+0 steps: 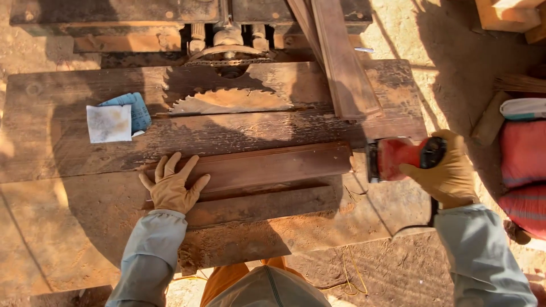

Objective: Using an orbital sander to smooth the surface of a wooden board on a workbench.

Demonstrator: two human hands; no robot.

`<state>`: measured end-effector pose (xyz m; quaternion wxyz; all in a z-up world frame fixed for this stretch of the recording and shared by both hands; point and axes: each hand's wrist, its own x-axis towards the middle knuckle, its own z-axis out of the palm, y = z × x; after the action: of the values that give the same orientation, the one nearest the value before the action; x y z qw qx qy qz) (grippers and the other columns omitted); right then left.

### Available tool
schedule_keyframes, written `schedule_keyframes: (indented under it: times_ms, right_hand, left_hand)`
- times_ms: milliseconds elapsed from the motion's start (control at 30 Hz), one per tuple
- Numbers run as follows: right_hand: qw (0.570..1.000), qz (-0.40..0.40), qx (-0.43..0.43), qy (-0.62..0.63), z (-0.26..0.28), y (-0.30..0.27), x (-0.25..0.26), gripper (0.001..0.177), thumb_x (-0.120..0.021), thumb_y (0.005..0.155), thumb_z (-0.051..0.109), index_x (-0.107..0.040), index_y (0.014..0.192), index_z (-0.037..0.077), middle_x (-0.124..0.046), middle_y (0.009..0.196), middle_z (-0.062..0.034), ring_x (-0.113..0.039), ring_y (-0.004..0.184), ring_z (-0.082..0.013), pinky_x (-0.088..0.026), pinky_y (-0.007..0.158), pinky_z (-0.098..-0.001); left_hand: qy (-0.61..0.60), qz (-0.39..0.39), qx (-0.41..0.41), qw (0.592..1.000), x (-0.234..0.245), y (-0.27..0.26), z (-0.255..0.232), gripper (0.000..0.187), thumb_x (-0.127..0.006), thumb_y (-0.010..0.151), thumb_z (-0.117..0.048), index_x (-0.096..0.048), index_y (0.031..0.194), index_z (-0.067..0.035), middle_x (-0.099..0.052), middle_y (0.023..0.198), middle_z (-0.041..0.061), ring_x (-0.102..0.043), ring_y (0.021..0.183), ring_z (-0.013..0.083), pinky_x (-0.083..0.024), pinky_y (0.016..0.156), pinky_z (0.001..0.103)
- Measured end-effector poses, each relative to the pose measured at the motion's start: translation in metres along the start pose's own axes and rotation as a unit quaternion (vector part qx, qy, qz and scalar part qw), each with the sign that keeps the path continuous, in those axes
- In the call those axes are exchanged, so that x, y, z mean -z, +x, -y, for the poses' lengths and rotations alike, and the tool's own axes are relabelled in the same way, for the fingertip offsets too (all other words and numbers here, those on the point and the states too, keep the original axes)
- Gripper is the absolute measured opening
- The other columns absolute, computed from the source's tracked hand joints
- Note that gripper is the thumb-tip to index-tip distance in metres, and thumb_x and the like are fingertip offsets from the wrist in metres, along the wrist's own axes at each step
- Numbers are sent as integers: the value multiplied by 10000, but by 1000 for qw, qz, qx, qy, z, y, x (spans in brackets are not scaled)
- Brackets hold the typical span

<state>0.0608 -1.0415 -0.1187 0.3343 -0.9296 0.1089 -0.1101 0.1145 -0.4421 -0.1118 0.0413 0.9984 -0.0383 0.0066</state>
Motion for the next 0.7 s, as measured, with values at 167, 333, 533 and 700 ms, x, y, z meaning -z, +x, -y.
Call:
schedule_keyframes:
  times_ms: [167,333,533,700]
  right_hand:
    - [979,86,-184,32,63,8,-25,827,-894,583,240,-494,1305,196,-591,1163,-95,-633,1042,-265,-604,858,-429]
    - [984,88,-140,-72,83,14,-46,882,-962,581,221,-475,1316,196,-527,1216,-159,-605,1068,-347,-543,912,-482]
    - [979,95,-171,-58,92,14,-56,872,-936,608,226,-460,1338,214,-510,1229,-168,-623,1054,-349,-563,921,-461]
    - [978,85,-186,-48,98,11,-52,956,-949,573,221,-439,1382,220,-497,1274,-173,-583,1126,-358,-549,951,-436]
  left_hand:
    - [-32,18,29,999,-4,-2,-16,710,-540,787,-825,-628,1361,-416,-337,1653,27,-202,1540,330,78,1154,733]
    - [-3,-10,33,999,-1,-4,-13,862,-592,763,-844,-537,1474,-359,-208,1685,124,-89,1570,368,97,1145,740]
    - [-20,7,19,1000,-6,2,-10,834,-578,774,-831,-528,1459,-358,-222,1678,132,-86,1541,385,103,1130,726]
    - [-35,14,27,999,-1,0,-14,830,-568,774,-838,-528,1463,-376,-239,1674,120,-92,1558,362,102,1146,719]
